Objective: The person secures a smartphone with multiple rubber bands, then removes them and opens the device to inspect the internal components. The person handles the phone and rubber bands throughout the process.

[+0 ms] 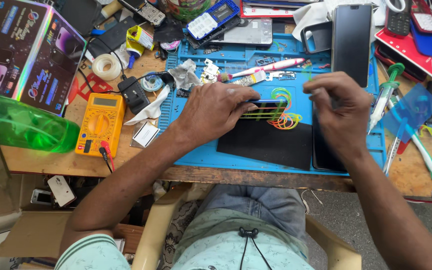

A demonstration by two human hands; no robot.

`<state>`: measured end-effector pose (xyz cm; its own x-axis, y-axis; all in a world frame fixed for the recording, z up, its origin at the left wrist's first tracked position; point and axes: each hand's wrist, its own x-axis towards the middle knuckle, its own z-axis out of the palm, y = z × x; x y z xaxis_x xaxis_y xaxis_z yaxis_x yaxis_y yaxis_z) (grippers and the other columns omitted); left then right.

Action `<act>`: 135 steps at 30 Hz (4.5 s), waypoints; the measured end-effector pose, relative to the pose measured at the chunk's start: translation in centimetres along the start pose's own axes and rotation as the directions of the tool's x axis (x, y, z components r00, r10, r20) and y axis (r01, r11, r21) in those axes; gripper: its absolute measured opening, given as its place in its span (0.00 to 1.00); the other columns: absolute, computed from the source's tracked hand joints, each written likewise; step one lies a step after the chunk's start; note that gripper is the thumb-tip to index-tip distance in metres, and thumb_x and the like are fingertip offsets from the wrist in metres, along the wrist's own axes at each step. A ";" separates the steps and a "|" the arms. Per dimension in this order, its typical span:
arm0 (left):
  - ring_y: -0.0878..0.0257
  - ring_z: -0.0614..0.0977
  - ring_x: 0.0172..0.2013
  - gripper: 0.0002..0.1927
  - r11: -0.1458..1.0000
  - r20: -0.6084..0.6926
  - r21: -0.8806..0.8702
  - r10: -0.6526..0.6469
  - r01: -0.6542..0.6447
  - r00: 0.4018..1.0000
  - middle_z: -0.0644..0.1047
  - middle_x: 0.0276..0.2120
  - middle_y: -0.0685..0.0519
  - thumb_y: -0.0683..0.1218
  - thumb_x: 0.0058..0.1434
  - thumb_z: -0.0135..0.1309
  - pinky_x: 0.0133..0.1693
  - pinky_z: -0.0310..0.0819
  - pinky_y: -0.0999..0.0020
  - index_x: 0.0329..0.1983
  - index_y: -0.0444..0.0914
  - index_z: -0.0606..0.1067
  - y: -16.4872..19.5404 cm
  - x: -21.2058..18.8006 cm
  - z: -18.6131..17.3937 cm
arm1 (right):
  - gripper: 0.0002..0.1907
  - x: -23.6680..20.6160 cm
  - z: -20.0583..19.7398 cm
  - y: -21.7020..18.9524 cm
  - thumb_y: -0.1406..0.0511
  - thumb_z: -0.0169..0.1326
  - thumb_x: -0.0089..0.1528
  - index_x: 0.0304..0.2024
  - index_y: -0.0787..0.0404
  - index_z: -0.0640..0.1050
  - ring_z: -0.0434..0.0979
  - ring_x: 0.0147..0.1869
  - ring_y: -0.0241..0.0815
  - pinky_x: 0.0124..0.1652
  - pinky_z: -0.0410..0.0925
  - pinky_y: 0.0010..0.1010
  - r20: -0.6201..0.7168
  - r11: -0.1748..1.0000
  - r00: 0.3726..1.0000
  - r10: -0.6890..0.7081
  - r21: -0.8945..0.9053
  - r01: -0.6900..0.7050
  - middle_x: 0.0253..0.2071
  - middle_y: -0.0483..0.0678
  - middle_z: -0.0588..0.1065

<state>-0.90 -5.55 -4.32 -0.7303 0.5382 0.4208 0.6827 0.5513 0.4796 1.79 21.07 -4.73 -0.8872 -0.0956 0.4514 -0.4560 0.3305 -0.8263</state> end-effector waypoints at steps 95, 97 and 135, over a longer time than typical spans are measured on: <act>0.72 0.82 0.29 0.16 0.490 0.276 -0.792 -0.243 0.363 0.930 0.83 0.31 0.55 0.51 0.60 0.68 0.31 0.78 0.73 0.40 0.32 0.82 -1.3 0.6 -2.2 | 0.10 -13.4 0.2 -2.7 0.70 0.62 0.60 0.44 0.65 0.81 0.75 0.33 0.35 0.34 0.69 0.28 -0.020 0.971 0.997 0.076 -0.227 -0.079 0.33 0.47 0.76; 0.72 0.82 0.28 0.15 0.400 0.191 -0.864 -0.300 0.305 0.935 0.84 0.32 0.55 0.49 0.61 0.67 0.31 0.78 0.74 0.43 0.34 0.82 -2.0 0.2 -3.5 | 0.09 -16.5 -2.1 -1.4 0.70 0.67 0.54 0.35 0.64 0.79 0.69 0.29 0.40 0.30 0.63 0.31 -0.066 0.906 0.998 0.000 -0.422 -0.028 0.26 0.48 0.72; 0.75 0.80 0.35 0.20 0.593 0.306 -0.765 -0.007 0.251 0.952 0.84 0.36 0.58 0.51 0.57 0.70 0.38 0.75 0.76 0.47 0.34 0.82 4.4 0.7 -3.7 | 0.26 -17.4 0.0 -4.9 0.53 0.55 0.63 0.54 0.65 0.83 0.70 0.30 0.37 0.29 0.62 0.28 0.069 0.973 0.986 0.154 -0.185 -0.139 0.29 0.48 0.71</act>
<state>1.55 -5.12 0.97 -0.6921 0.7036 0.1610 0.2017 -0.0257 0.9791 19.44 21.14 -8.49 -0.9496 -0.1076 0.2944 -0.3070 0.5084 -0.8045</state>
